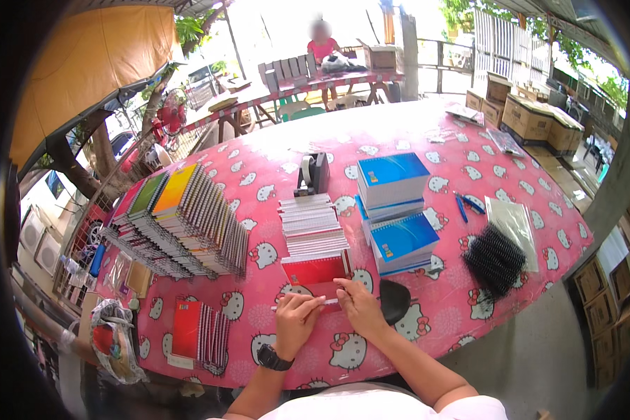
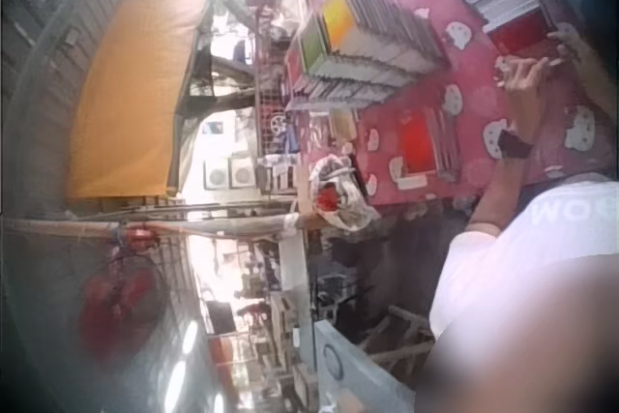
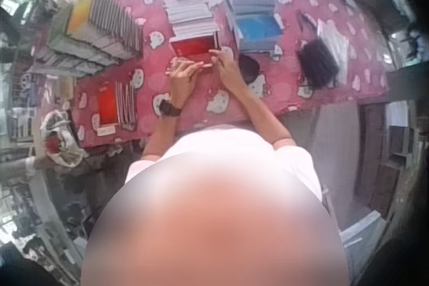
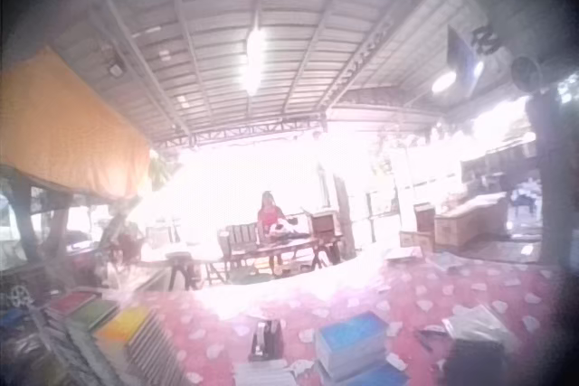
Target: The person inserts black spiral bindings into red notebooks at a table covered with a Hello Kitty tablecloth. They repeatedly pick up a notebook, align the binding, and press it into place before stacking the finished item. Other notebooks and supplies are visible on the table.
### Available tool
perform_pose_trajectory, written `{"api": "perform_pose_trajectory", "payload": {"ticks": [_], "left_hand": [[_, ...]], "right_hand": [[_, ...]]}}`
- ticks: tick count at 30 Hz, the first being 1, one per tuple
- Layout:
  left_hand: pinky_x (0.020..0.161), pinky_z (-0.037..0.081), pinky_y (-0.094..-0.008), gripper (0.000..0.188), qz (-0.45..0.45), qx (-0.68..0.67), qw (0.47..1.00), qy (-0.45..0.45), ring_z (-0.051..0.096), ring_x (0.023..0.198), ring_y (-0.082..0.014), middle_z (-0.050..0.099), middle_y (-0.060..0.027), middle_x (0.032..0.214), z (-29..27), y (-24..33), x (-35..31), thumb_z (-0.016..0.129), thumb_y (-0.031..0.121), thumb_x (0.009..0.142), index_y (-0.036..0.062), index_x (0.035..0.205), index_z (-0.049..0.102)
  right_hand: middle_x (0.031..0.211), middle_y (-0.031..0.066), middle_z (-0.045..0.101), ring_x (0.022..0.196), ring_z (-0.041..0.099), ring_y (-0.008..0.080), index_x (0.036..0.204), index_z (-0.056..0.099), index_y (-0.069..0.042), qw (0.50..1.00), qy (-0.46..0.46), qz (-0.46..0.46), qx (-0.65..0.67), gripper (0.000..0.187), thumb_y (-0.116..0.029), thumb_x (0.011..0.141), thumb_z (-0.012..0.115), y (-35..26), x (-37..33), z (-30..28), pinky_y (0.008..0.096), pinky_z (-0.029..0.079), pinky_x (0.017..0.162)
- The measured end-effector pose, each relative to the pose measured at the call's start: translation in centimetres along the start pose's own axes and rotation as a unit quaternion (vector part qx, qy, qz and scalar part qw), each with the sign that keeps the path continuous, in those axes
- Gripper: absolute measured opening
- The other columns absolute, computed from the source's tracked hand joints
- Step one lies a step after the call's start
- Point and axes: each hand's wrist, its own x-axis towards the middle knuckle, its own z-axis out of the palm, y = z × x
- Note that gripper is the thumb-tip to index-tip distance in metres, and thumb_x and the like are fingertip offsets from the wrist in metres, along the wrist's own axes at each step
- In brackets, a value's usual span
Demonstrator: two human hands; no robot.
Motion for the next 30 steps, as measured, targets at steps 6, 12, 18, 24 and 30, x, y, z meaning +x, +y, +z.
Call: {"api": "perform_pose_trajectory", "payload": {"ticks": [6, 12, 18, 24, 30], "left_hand": [[0.074, 0.042, -0.0338, 0.021, -0.007, -0.054, 0.998, -0.038, 0.058, 0.079, -0.0187, 0.066, -0.0001, 0.084, 0.6, 0.6, 0.4, 0.074, 0.010, 0.071, 0.0136, 0.091, 0.071], [0.083, 0.033, -0.0373, 0.018, -0.026, -0.002, 0.999, -0.028, 0.057, 0.083, -0.0172, 0.065, 0.0023, 0.082, -0.3, 2.3, 0.0, 0.073, 0.016, 0.073, 0.0156, 0.090, 0.070], [0.082, 0.030, -0.0357, 0.016, -0.022, -0.009, 0.997, -0.073, 0.056, 0.081, -0.0147, 0.065, 0.0034, 0.079, 0.7, 1.9, -0.6, 0.076, 0.023, 0.073, 0.0170, 0.087, 0.071], [0.080, 0.029, -0.0366, 0.015, -0.017, -0.022, 0.998, -0.054, 0.054, 0.075, -0.0138, 0.061, 0.0053, 0.073, 0.6, 1.4, 0.0, 0.076, 0.023, 0.072, 0.0179, 0.085, 0.070], [0.077, 0.031, -0.0330, 0.018, -0.016, -0.037, 0.997, -0.070, 0.053, 0.074, -0.0143, 0.061, 0.0040, 0.073, 0.5, 1.0, 0.4, 0.078, 0.021, 0.069, 0.0166, 0.085, 0.071]], "right_hand": [[0.084, 0.0117, 0.060, 0.076, 0.064, 0.0210, 0.096, 0.065, 0.000, 0.992, -0.124, -0.003, 0.002, 0.021, -0.017, 0.084, 0.069, -1.2, 0.0, -3.4, 0.0290, 0.050, 0.068], [0.082, 0.0135, 0.058, 0.077, 0.062, 0.0214, 0.099, 0.060, 0.000, 0.988, -0.151, -0.036, -0.027, 0.021, -0.018, 0.089, 0.064, -1.1, -0.7, -3.6, 0.0322, 0.048, 0.069], [0.080, 0.0070, 0.051, 0.072, 0.053, 0.0176, 0.121, 0.043, -0.008, 0.976, -0.194, 0.099, 0.007, 0.031, -0.018, 0.095, 0.055, -2.5, -0.8, -6.1, 0.0302, 0.044, 0.067], [0.084, 0.0042, 0.056, 0.078, 0.054, 0.0123, 0.101, 0.062, -0.004, 0.978, -0.188, 0.075, 0.057, 0.016, -0.002, 0.084, 0.064, -1.4, 0.3, -6.6, 0.0248, 0.045, 0.071], [0.091, 0.0058, 0.060, 0.082, 0.057, 0.0153, 0.100, 0.064, -0.002, 0.968, -0.239, 0.058, 0.053, 0.019, 0.002, 0.081, 0.065, -0.8, 0.9, -6.8, 0.0268, 0.046, 0.074]]}}
